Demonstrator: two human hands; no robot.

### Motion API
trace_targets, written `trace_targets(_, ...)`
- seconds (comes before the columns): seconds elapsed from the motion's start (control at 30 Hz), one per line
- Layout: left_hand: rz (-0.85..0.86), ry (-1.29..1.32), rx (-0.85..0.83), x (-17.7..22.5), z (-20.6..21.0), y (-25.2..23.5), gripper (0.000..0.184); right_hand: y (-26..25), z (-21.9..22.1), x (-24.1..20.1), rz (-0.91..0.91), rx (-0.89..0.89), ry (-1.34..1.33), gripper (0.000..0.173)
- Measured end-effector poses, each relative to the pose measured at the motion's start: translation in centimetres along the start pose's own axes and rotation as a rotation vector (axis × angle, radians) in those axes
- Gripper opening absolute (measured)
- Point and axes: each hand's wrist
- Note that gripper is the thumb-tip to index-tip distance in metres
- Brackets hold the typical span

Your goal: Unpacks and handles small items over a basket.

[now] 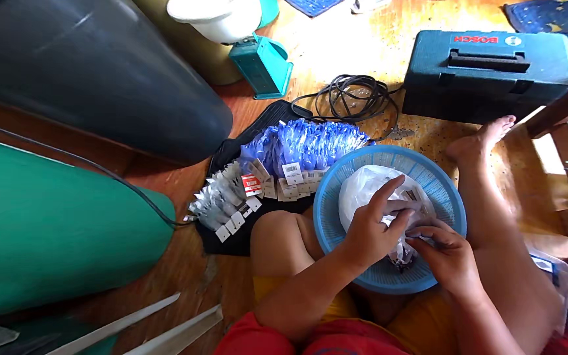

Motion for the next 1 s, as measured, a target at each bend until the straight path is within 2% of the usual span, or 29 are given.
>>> trace_targets(0.27, -0.047, 0.081, 0.004, 0.1, 0.2, 0.2, 0.051, 0.0, 0.7, 0.2, 0.042, 0.015, -0.068, 0.008)
trace_targets(0.47, 0.016, 0.022, -0.009, 0.0, 0.2, 0.4, 0.046, 0.1, -0.8, 0.1, -0.067, -0.051, -0.219, 0.005)
trace_targets(0.63, 0.056, 0.007, -0.081, 0.3, 0.8, 0.8, 0.046, -0.2, -0.2, -0.3, -0.105, 0.052, -0.435, 0.007)
trace_targets(1.0, 0.05, -0.021, -0.164, 0.4, 1.2, 1.3, 0.048, -0.5, 0.5, -0.3, -0.04, 0.215, -0.507, 0.005)
Point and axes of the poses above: each hand's wrist, its own y-axis away from the middle knuckle, its own z-axis out of the palm, x = y × z, and after that the axes turned 4 degrees about -x, right-handed
